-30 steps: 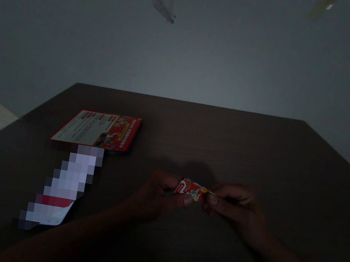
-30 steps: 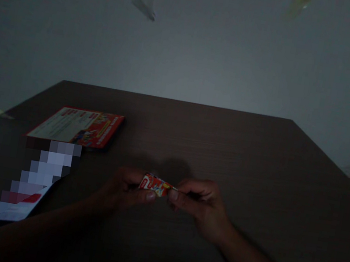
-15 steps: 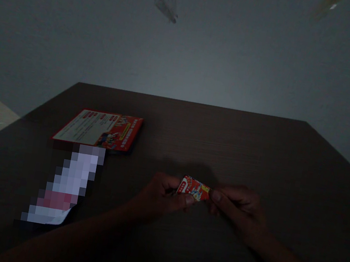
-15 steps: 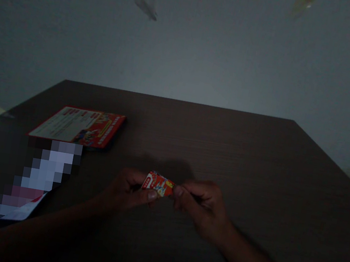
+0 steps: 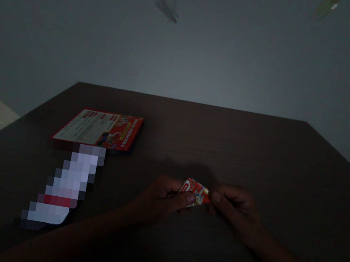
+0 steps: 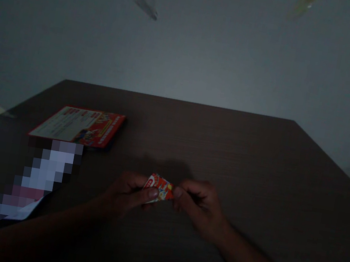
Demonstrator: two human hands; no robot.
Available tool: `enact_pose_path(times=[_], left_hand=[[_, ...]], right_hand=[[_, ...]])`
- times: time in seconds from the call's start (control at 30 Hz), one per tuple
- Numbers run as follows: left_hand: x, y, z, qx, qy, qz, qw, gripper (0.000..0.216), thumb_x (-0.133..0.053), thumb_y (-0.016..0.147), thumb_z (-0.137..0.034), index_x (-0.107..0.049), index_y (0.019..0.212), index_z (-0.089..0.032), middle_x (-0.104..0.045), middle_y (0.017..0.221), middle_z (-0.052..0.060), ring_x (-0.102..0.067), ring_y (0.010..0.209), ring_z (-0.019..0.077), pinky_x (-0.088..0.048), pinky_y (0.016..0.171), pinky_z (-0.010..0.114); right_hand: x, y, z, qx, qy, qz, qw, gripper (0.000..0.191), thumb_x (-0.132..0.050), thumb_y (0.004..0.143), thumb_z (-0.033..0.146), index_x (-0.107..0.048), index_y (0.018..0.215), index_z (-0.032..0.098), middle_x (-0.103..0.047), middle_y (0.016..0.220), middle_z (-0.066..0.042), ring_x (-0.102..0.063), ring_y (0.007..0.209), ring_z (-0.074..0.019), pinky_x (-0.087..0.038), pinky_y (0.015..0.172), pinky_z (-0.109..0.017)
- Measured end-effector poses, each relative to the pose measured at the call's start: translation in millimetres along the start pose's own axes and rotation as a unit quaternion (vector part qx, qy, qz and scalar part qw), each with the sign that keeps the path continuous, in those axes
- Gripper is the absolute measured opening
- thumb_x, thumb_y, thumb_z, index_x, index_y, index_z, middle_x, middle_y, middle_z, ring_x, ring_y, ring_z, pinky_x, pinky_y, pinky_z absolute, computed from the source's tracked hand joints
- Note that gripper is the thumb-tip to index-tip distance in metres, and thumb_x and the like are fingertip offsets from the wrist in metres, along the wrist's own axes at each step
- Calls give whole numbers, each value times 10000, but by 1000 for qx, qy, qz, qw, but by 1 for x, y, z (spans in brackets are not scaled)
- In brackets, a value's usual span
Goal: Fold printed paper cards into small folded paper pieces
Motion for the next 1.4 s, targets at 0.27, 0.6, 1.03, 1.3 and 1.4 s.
enact_pose_path(times=[0.27,0.6,1.03,1.3,1.4], left_hand=[[1,1,-5,16,52,-43,998,473,-419,878,-508,-564,650,-120,-391,506,-43,-347,461,64,-231,425,193],[4,0,-8,7,132,-63,989,534,-288,909,-532,-525,636,-140,-401,518,-37,-382,466,78,-252,437,206],[2,1,-6,27,90,-73,993,560,-352,851,-600,-362,491,-171,-277,447,-59,-266,402,55,-166,390,202],[2,1,8,76,44,-64,994,553,-375,833,-628,-440,547,-160,-343,477,-50,-314,437,68,-209,414,206],[5,2,5,66,16,-80,994,468,-406,855,-566,-506,657,-153,-423,540,-45,-379,487,79,-271,449,197]], right_hand=[[-1,1,10,3,-20,18,1000,414,-487,886,368,-556,538,156,-476,462,23,-428,434,-82,-306,435,-211],[0,0,-5,-41,22,-4,999,439,-505,870,416,-550,518,157,-474,428,22,-425,410,-80,-316,422,-211],[1,-3,-6,-63,101,-19,993,457,-544,844,432,-555,486,148,-417,392,32,-354,371,-65,-241,386,-219],[0,-2,-6,-55,119,-1,991,457,-539,855,413,-527,478,154,-430,409,30,-377,388,-69,-276,405,-221],[-2,-2,-6,-46,88,26,995,446,-520,872,394,-532,498,150,-437,423,29,-379,395,-68,-264,407,-219]])
Point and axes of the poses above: each hand's wrist, its own y-axis towards the middle knuckle, its own x-axis out of the back of the hand, z = x × y, the point moved 6 cm from there along y, towards the middle knuckle
